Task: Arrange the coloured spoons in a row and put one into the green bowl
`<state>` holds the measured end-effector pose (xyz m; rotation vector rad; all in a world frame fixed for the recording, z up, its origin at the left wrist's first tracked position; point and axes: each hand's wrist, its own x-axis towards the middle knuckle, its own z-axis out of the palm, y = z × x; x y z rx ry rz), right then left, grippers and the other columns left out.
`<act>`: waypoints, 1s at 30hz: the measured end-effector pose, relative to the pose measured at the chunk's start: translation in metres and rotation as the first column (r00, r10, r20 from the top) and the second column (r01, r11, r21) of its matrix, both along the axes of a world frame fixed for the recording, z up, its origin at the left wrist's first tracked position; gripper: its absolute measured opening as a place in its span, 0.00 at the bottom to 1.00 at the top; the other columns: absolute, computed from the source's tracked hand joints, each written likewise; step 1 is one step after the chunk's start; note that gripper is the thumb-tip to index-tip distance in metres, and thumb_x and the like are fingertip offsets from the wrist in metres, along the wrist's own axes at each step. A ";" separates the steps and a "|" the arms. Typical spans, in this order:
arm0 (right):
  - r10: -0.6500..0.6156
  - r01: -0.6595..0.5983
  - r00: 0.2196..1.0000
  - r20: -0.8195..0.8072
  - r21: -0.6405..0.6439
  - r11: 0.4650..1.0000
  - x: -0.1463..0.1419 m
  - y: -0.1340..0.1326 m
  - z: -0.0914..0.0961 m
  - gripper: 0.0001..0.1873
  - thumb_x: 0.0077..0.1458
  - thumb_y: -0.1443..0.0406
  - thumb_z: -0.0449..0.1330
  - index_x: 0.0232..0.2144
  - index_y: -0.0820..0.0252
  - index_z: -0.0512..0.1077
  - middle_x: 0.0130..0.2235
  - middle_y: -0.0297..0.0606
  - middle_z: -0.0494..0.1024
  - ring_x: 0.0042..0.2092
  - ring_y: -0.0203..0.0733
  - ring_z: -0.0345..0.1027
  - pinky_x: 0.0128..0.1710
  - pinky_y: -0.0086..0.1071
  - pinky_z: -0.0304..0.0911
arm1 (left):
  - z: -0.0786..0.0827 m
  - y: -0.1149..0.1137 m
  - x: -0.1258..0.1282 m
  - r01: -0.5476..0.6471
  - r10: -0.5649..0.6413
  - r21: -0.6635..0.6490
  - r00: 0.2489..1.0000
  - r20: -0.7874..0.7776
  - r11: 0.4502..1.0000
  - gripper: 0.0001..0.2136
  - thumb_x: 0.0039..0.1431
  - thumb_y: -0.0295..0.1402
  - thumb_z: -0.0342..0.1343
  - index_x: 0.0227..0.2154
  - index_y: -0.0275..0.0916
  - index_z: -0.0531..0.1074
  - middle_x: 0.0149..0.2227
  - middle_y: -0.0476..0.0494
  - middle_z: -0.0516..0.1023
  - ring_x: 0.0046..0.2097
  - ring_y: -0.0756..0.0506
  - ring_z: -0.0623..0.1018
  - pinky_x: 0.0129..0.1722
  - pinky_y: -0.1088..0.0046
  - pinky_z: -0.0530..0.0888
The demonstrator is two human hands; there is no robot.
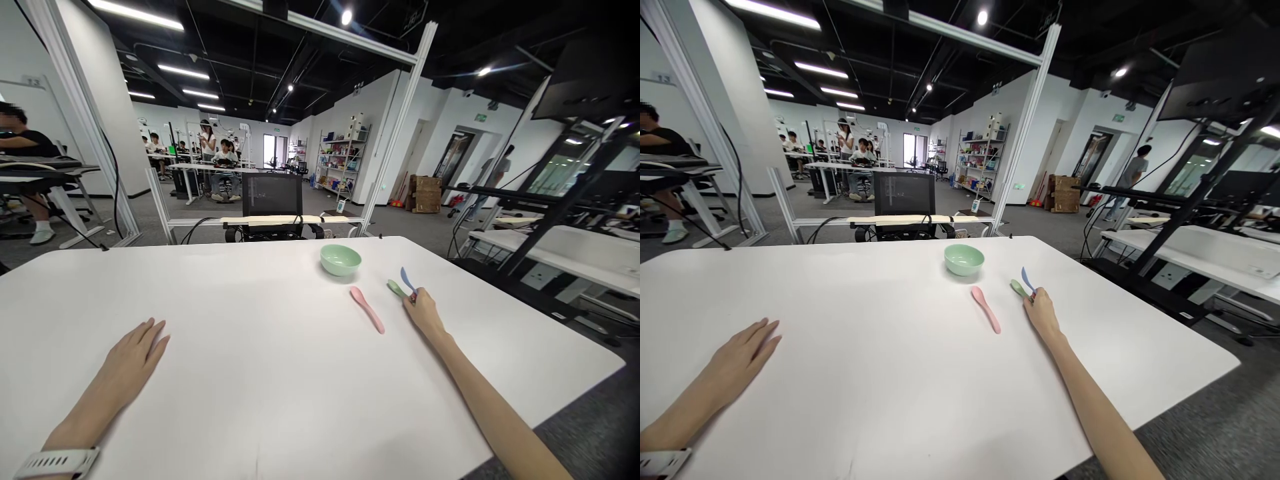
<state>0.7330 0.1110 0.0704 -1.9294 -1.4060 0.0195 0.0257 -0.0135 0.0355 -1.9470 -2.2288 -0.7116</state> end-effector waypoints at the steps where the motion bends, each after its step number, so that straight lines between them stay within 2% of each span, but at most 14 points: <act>1: 0.000 0.000 1.000 0.004 -0.002 1.000 0.000 0.000 0.000 0.12 0.57 0.53 0.58 0.32 0.49 0.59 0.30 0.36 0.70 0.36 0.45 0.65 0.38 0.39 0.65 | -0.001 0.000 -0.001 0.003 -0.003 -0.011 1.000 -0.006 1.000 0.33 0.64 0.52 0.41 0.60 0.36 0.76 0.67 0.29 0.78 0.71 0.30 0.73 0.72 0.45 0.68; 4: 0.003 -0.003 0.999 0.036 -0.004 1.000 0.000 0.001 0.000 0.13 0.59 0.51 0.58 0.33 0.50 0.61 0.31 0.37 0.71 0.36 0.45 0.65 0.38 0.39 0.65 | -0.003 0.002 -0.003 0.008 -0.008 -0.026 1.000 -0.016 1.000 0.36 0.65 0.52 0.40 0.61 0.31 0.75 0.68 0.24 0.76 0.72 0.29 0.72 0.72 0.46 0.67; 7: -0.041 0.044 0.992 0.119 -0.017 0.999 -0.002 0.001 0.002 0.15 0.65 0.50 0.53 0.34 0.52 0.62 0.32 0.41 0.73 0.37 0.48 0.66 0.41 0.41 0.65 | -0.005 0.002 -0.003 0.000 0.000 -0.012 1.000 -0.020 1.000 0.34 0.65 0.52 0.40 0.60 0.34 0.75 0.68 0.27 0.76 0.71 0.29 0.73 0.72 0.46 0.68; 11: -0.083 0.095 0.955 0.284 -0.028 0.995 -0.008 -0.001 0.009 0.15 0.72 0.58 0.42 0.35 0.54 0.63 0.38 0.52 0.76 0.42 0.54 0.69 0.47 0.46 0.64 | -0.005 0.001 -0.003 -0.003 0.003 -0.009 1.000 -0.023 1.000 0.33 0.66 0.52 0.41 0.60 0.35 0.76 0.68 0.27 0.76 0.71 0.29 0.73 0.71 0.45 0.69; 15: -0.027 0.033 0.936 0.351 -0.010 0.999 -0.029 -0.008 0.025 0.15 0.73 0.61 0.41 0.35 0.54 0.62 0.41 0.55 0.77 0.46 0.56 0.70 0.49 0.46 0.62 | -0.005 0.001 -0.003 0.004 -0.005 -0.019 0.999 -0.034 1.000 0.34 0.66 0.51 0.40 0.61 0.31 0.75 0.68 0.24 0.75 0.71 0.29 0.73 0.71 0.45 0.69; 19: 0.171 -0.139 0.936 0.308 -0.122 0.983 -0.077 -0.023 0.041 0.14 0.74 0.62 0.44 0.35 0.54 0.63 0.38 0.49 0.77 0.41 0.52 0.72 0.44 0.40 0.62 | -0.006 0.003 -0.004 0.005 -0.007 -0.025 0.998 -0.065 1.000 0.37 0.66 0.52 0.38 0.62 0.30 0.75 0.68 0.24 0.76 0.71 0.29 0.73 0.71 0.46 0.70; 21: 0.296 -0.249 0.930 0.218 -0.220 0.943 -0.109 -0.032 0.045 0.15 0.75 0.61 0.44 0.36 0.55 0.65 0.36 0.47 0.77 0.38 0.50 0.73 0.41 0.38 0.63 | -0.008 0.003 -0.005 0.001 -0.004 -0.027 0.996 -0.086 1.000 0.37 0.66 0.51 0.37 0.63 0.31 0.75 0.68 0.26 0.76 0.71 0.30 0.73 0.71 0.47 0.69; 23: 0.378 -0.328 0.915 0.139 -0.285 0.901 -0.141 -0.042 0.044 0.15 0.76 0.62 0.44 0.40 0.57 0.68 0.37 0.47 0.79 0.39 0.50 0.75 0.42 0.37 0.64 | -0.009 0.004 -0.006 0.002 -0.005 -0.027 0.994 -0.109 1.000 0.36 0.66 0.51 0.37 0.63 0.30 0.75 0.68 0.26 0.77 0.71 0.31 0.74 0.71 0.48 0.70; 27: 0.427 -0.362 0.894 0.138 -0.341 0.868 -0.196 -0.058 0.039 0.14 0.76 0.64 0.46 0.46 0.59 0.71 0.38 0.46 0.81 0.42 0.49 0.78 0.43 0.37 0.65 | -0.010 0.005 -0.007 0.002 -0.003 -0.012 0.991 -0.135 1.000 0.35 0.66 0.50 0.38 0.62 0.33 0.76 0.67 0.29 0.78 0.70 0.32 0.75 0.69 0.50 0.72; 30: 0.432 -0.335 0.887 0.161 -0.419 0.844 -0.225 -0.066 0.041 0.15 0.76 0.66 0.46 0.47 0.64 0.72 0.42 0.50 0.83 0.42 0.49 0.79 0.41 0.36 0.64 | -0.010 0.004 -0.006 -0.006 0.003 -0.019 0.992 -0.124 1.000 0.36 0.67 0.50 0.38 0.63 0.32 0.76 0.68 0.30 0.77 0.70 0.32 0.74 0.70 0.50 0.72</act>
